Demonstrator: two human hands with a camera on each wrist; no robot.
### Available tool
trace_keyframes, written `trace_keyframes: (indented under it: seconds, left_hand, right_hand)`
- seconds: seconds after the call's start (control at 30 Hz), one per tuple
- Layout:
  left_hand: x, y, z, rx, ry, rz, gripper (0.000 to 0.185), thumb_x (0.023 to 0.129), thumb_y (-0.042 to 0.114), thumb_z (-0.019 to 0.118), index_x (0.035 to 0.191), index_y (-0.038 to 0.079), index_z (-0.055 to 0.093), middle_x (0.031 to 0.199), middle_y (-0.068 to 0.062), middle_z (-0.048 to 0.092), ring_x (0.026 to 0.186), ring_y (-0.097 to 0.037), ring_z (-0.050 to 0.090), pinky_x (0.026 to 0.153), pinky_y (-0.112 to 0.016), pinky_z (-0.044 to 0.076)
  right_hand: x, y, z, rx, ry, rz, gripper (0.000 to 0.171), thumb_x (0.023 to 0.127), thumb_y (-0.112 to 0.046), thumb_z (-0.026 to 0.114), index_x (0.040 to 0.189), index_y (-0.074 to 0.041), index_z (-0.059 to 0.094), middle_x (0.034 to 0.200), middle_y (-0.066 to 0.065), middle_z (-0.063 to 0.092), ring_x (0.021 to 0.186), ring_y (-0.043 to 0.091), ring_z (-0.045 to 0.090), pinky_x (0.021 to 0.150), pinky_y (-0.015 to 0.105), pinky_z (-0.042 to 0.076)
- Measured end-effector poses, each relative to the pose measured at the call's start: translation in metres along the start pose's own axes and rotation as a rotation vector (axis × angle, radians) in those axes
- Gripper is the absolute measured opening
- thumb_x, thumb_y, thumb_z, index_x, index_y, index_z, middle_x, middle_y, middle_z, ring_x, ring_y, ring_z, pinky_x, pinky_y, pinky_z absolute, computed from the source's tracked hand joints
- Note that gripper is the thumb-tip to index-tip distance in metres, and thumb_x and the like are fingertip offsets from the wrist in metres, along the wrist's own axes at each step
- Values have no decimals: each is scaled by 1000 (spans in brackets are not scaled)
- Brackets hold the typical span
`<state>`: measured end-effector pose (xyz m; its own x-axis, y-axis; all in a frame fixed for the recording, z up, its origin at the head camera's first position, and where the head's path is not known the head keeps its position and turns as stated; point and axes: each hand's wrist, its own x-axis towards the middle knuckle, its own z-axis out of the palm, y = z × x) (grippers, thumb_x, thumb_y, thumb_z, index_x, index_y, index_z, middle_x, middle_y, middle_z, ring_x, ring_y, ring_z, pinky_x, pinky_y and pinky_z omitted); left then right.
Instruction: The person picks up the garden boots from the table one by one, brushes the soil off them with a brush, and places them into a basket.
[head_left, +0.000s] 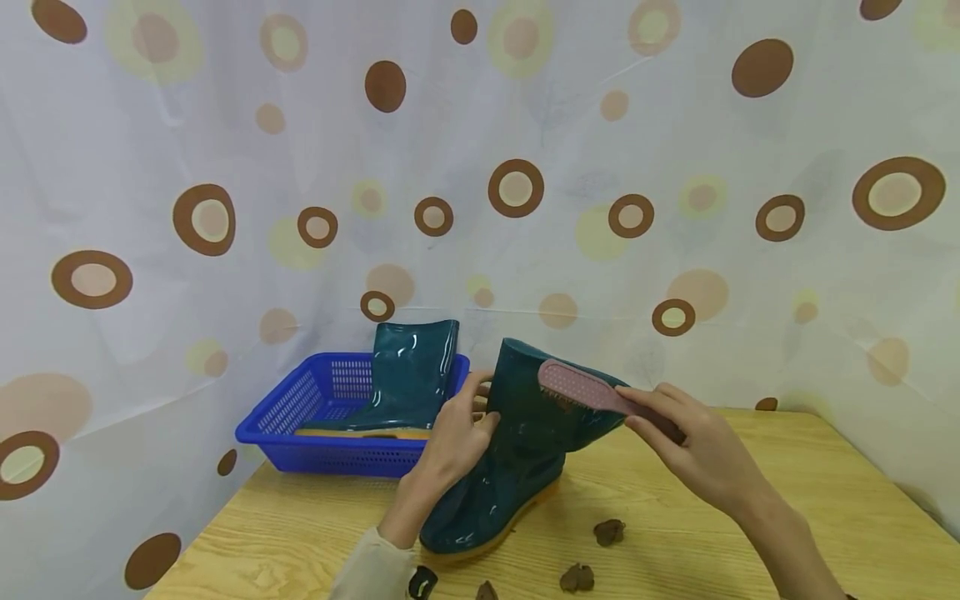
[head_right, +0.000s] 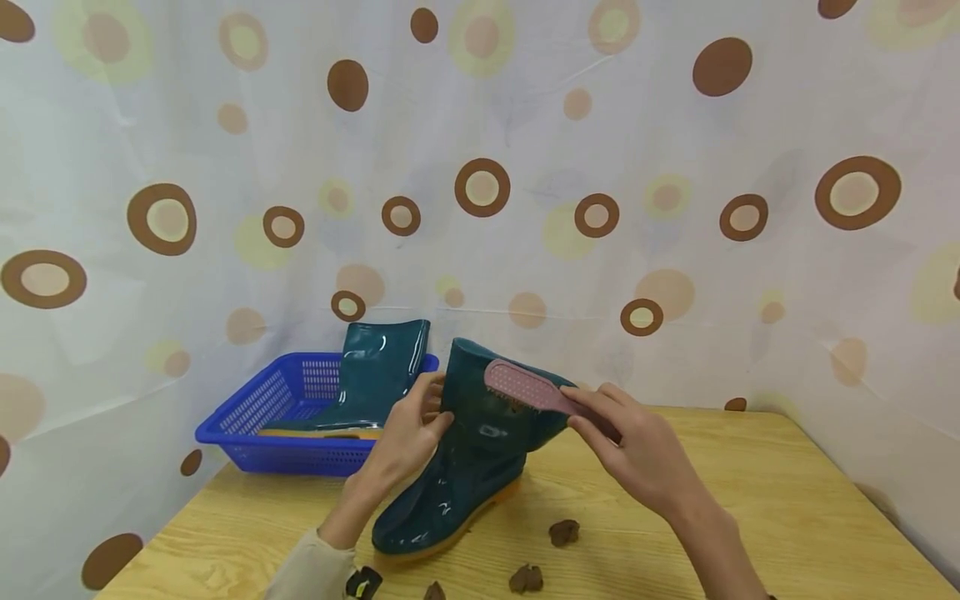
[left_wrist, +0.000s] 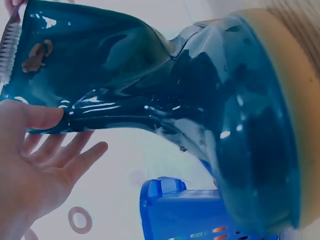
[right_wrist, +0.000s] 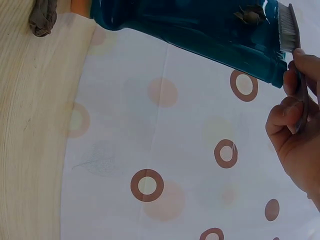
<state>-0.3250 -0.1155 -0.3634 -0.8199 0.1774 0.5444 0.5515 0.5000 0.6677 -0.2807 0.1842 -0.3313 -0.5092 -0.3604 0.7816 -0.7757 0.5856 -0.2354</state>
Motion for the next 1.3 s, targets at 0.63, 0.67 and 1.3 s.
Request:
trace_keyframes:
  seconds: [0.63, 0.67, 1.3]
  left_hand:
    - [-1, 9, -2, 26, 136, 90, 40, 99, 17, 61, 137, 16, 49, 107, -9, 70, 92, -21, 73, 81, -33, 61]
    - [0, 8, -2, 19, 146, 93, 39, 99, 15, 61, 136, 15, 49, 107, -9, 70, 91, -21, 74, 82, -32, 61]
    - [2, 5, -6, -15, 173, 77, 34, 99, 11, 61, 131, 15, 52, 105, -10, 69, 96, -21, 69, 86, -35, 60]
  right_hand:
    - [-1, 0, 4, -91, 70, -42, 41, 85, -3, 75, 124, -17, 70, 82, -14, 48, 61, -3, 36, 53, 10, 31]
    - [-1, 0, 4, -95, 69, -41, 41, 85, -3, 75, 124, -17, 70, 82, -14, 48, 61, -3, 35, 53, 10, 30]
    - [0, 2, 9, -153, -10, -27, 35, 88, -9, 74, 122, -16, 71, 77, -14, 44, 58, -4, 33, 51, 15, 31]
